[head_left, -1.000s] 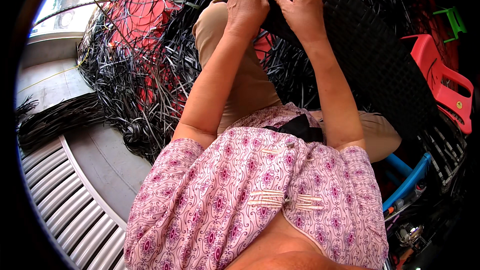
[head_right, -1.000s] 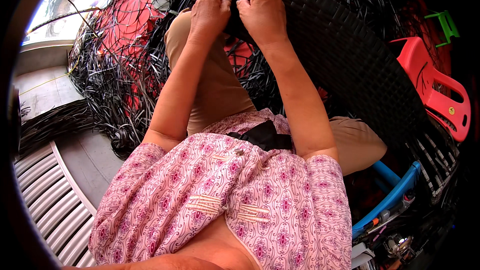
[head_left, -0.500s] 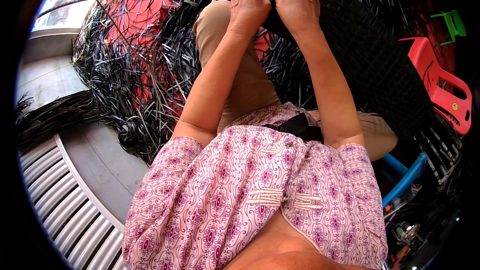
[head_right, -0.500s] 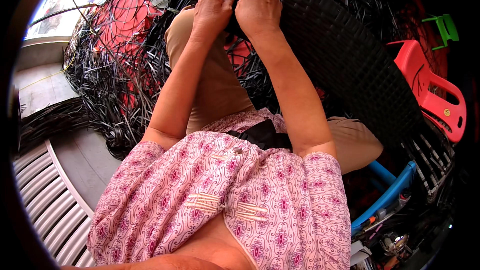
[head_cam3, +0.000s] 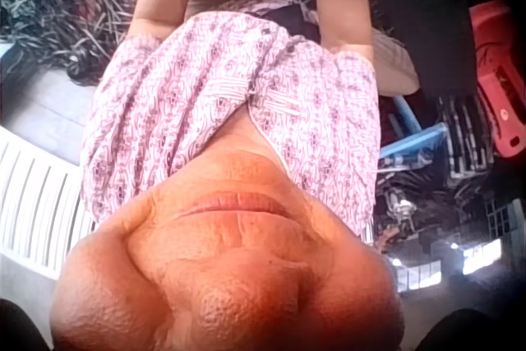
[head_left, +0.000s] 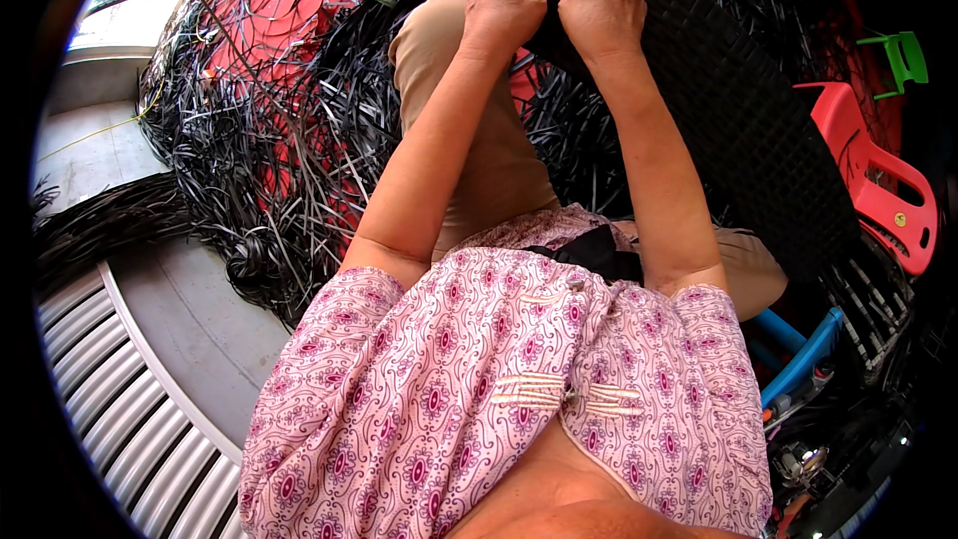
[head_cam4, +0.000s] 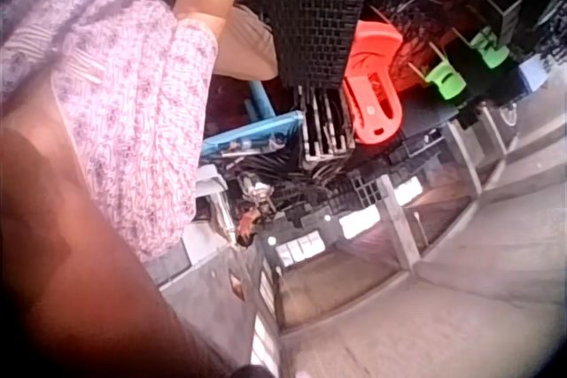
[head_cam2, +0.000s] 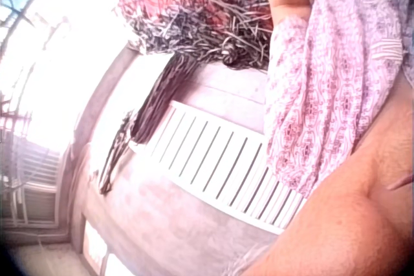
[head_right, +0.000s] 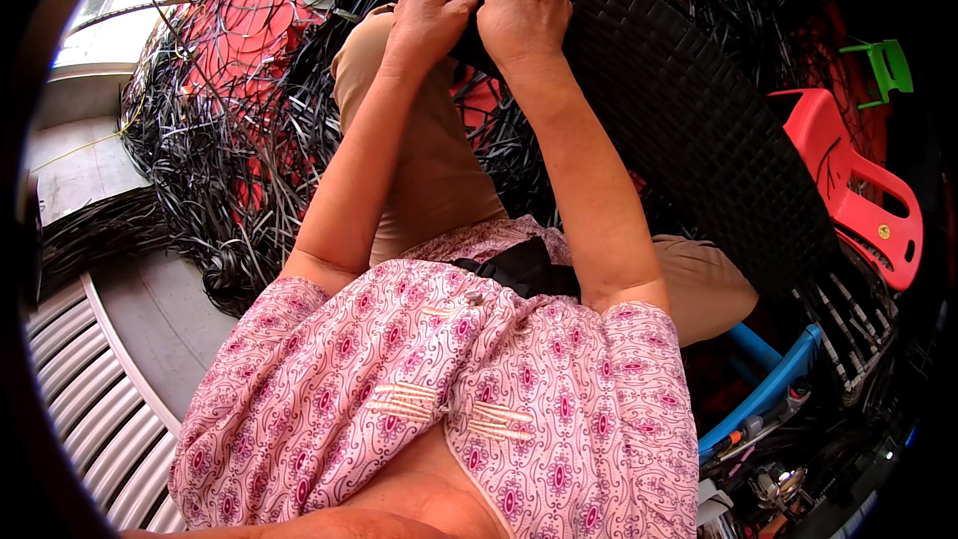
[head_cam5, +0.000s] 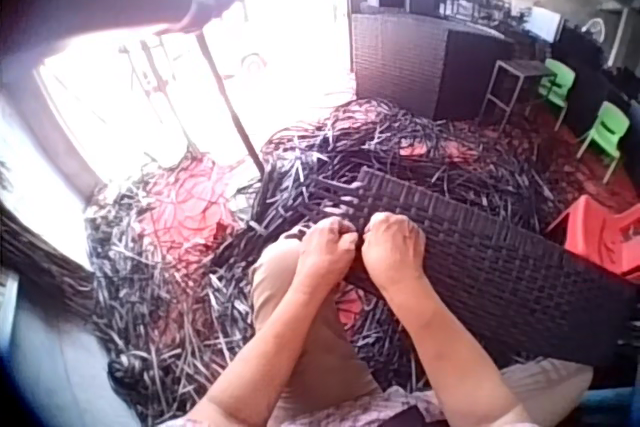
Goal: The person sits on the floor and weaves a black plastic mat by hand. They interlace thin black plastic strips into the existing grid structure, occasionally lifting and turning the mat to access different sections.
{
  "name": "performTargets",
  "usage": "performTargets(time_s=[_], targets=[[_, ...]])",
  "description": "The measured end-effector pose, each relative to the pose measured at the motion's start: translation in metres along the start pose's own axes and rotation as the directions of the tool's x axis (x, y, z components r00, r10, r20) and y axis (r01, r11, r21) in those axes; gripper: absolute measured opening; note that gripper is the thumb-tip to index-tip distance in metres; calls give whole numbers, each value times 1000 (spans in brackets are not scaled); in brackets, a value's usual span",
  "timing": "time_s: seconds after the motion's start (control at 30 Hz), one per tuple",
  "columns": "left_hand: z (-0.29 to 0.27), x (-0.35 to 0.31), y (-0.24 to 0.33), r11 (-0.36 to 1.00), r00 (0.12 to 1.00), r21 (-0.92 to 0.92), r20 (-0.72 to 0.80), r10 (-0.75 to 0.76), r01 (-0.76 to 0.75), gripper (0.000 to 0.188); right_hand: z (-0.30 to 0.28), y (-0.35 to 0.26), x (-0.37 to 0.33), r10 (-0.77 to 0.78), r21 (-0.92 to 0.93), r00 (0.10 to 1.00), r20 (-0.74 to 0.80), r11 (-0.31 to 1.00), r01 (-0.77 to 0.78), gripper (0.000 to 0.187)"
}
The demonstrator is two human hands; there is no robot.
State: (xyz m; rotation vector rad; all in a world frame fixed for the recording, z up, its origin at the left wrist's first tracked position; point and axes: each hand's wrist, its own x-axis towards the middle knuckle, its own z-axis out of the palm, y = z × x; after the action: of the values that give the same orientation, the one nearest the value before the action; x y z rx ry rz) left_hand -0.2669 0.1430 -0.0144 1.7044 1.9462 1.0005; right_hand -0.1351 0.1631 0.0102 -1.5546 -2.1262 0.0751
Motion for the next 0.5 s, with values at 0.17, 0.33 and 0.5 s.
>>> performTargets(time_s=[0.17,0.33,0.5], targets=[[5,0,-7,997,999,-65,-2,-37,36,28,-1,-3,-2,-28,-19,1000,-12,999,27,11],[8,2,-10,995,999,-92,-8,-42,41,30,0,3,-1,-49,-32,998,32,998,50,16],[10,2,-13,979,997,-191,-5,-79,77,29,4,8,-6,-86,68,995,-51,994,90,13]])
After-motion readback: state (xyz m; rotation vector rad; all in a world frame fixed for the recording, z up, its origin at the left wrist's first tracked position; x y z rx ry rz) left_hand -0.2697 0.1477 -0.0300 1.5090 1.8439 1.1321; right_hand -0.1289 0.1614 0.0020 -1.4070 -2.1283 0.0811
